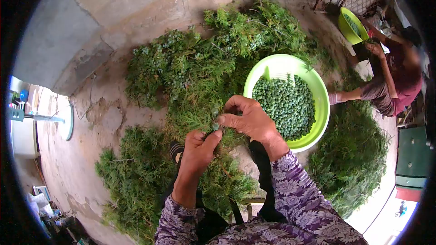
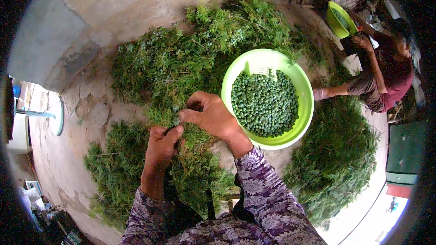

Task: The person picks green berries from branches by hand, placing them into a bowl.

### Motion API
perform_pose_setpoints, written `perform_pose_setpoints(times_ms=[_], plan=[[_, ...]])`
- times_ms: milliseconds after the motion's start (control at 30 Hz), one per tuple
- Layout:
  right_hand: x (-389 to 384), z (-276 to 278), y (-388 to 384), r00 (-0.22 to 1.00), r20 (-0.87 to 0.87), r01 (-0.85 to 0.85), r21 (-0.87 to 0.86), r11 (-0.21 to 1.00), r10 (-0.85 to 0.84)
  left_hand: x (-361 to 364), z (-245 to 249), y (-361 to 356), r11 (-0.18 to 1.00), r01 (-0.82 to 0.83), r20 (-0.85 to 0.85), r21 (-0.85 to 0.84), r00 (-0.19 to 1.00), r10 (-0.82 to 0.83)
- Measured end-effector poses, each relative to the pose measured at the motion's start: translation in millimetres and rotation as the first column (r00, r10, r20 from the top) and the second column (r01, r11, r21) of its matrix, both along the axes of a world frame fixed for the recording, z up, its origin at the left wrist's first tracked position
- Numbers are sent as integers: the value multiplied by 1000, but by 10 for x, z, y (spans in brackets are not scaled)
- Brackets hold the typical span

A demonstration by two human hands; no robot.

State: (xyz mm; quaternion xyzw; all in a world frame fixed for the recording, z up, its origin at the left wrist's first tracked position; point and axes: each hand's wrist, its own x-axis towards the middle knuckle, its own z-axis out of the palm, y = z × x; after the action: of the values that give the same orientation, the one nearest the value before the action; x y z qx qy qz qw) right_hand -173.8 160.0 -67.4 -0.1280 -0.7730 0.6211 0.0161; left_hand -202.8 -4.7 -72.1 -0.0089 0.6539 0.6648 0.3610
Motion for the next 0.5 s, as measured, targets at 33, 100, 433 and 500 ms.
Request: perform_pose_setpoints(times_ms=[33,100,433,500], plan=[[-2,41,2,1000,19,2,-70,998,-1,5,16,6,1000,0,-1,-1,1000,0],[-9,59,14,999,39,6,-140,990,0,5,42,19,999,14,9,33,1000,-14],[7,92,254,976,10,114,-873,474,-218,-27,-16,-65,988,129,-92,-86,986,-137],[14,85,187,989,-3,78,-834,546,-146,-20,-11,-44,979,83,-194,-184,974,-119]])
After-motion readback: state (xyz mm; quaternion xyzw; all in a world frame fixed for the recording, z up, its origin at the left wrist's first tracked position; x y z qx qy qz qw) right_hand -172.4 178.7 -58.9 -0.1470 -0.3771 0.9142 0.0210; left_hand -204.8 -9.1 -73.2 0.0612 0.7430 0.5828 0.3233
